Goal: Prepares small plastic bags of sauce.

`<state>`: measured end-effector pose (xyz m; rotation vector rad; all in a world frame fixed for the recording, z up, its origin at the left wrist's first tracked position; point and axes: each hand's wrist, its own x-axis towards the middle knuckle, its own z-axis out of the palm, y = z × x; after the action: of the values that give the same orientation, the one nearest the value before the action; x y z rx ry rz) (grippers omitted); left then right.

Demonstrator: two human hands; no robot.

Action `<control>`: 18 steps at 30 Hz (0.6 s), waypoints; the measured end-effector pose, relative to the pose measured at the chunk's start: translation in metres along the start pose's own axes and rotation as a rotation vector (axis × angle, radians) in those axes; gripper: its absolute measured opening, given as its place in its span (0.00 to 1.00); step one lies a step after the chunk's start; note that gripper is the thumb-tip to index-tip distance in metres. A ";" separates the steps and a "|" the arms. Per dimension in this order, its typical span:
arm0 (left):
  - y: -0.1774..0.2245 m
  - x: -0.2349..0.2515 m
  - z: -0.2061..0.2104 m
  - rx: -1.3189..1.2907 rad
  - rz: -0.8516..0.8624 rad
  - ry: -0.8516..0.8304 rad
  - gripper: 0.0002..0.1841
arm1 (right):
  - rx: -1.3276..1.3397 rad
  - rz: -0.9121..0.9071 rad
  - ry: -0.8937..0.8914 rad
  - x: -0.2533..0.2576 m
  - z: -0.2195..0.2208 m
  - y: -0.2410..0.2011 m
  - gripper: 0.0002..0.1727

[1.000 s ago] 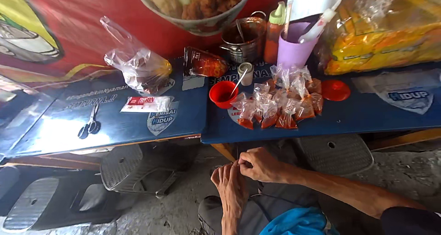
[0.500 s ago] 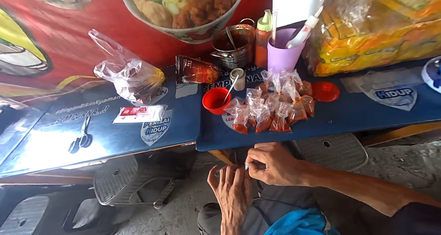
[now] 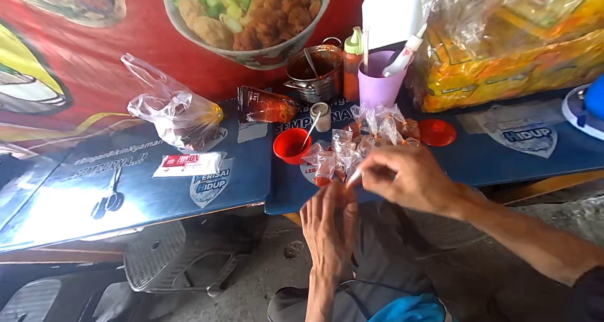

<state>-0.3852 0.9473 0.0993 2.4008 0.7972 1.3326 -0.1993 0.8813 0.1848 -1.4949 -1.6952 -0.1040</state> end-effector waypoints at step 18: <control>-0.036 -0.074 -0.058 0.022 -0.333 0.049 0.30 | -0.571 0.095 -0.266 0.163 -0.015 0.106 0.15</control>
<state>-0.4772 0.9314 0.0612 2.1371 1.1701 1.2546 -0.0887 1.0294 0.2487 -2.0818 -1.8959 -0.3787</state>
